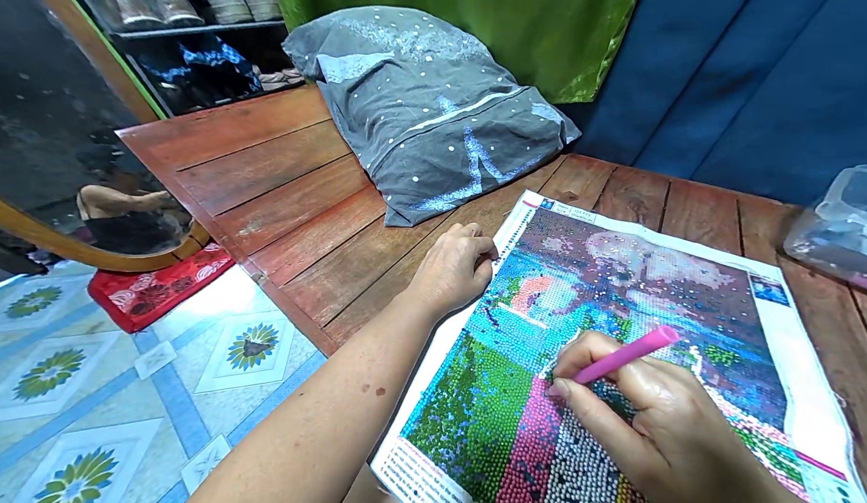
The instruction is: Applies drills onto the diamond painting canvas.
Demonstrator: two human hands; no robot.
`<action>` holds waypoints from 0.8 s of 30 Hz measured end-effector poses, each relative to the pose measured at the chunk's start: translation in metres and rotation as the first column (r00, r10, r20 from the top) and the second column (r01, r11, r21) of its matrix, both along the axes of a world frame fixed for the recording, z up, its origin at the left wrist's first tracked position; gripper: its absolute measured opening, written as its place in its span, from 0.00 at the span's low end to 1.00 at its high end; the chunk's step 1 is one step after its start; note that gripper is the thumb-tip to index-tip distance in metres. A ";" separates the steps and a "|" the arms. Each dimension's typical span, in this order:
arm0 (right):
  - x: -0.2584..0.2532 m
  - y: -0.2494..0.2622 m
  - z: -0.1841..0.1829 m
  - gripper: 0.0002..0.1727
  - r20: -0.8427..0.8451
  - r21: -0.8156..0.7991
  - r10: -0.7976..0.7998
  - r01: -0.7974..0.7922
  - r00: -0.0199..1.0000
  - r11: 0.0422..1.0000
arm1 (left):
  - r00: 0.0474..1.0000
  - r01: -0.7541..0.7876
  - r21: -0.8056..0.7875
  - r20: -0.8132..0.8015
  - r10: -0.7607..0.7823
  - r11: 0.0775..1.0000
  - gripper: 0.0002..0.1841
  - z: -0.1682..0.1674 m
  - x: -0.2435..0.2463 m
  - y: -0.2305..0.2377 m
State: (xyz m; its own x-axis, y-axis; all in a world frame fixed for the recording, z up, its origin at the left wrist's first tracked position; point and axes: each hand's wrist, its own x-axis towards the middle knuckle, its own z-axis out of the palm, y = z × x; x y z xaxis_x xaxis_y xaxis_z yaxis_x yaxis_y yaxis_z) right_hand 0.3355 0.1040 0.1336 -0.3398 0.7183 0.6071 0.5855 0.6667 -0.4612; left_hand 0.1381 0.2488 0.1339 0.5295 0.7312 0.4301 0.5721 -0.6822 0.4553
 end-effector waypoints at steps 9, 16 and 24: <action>0.000 0.000 0.001 0.08 0.002 -0.007 -0.007 0.007 1.000 1.000 | 1.000 0.010 0.019 0.004 -0.010 1.000 0.09 -0.001 0.000 0.000; 0.002 -0.001 0.002 0.08 0.019 -0.006 -0.029 0.029 0.999 1.000 | 1.000 -0.006 -0.014 -0.004 0.006 1.000 0.09 0.001 0.000 -0.001; 0.005 0.001 0.003 0.08 0.031 0.000 -0.045 0.045 0.999 0.999 | 1.000 -0.003 0.010 -0.007 0.003 1.000 0.09 0.000 0.000 0.000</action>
State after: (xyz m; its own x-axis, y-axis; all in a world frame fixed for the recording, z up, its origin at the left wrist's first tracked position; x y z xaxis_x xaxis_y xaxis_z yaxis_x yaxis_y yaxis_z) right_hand 0.3409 0.1048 0.1362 -0.3258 0.7337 0.5962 0.6288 0.6391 -0.4428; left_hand 0.1383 0.2486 0.1336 0.5306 0.7284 0.4335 0.5769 -0.6850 0.4449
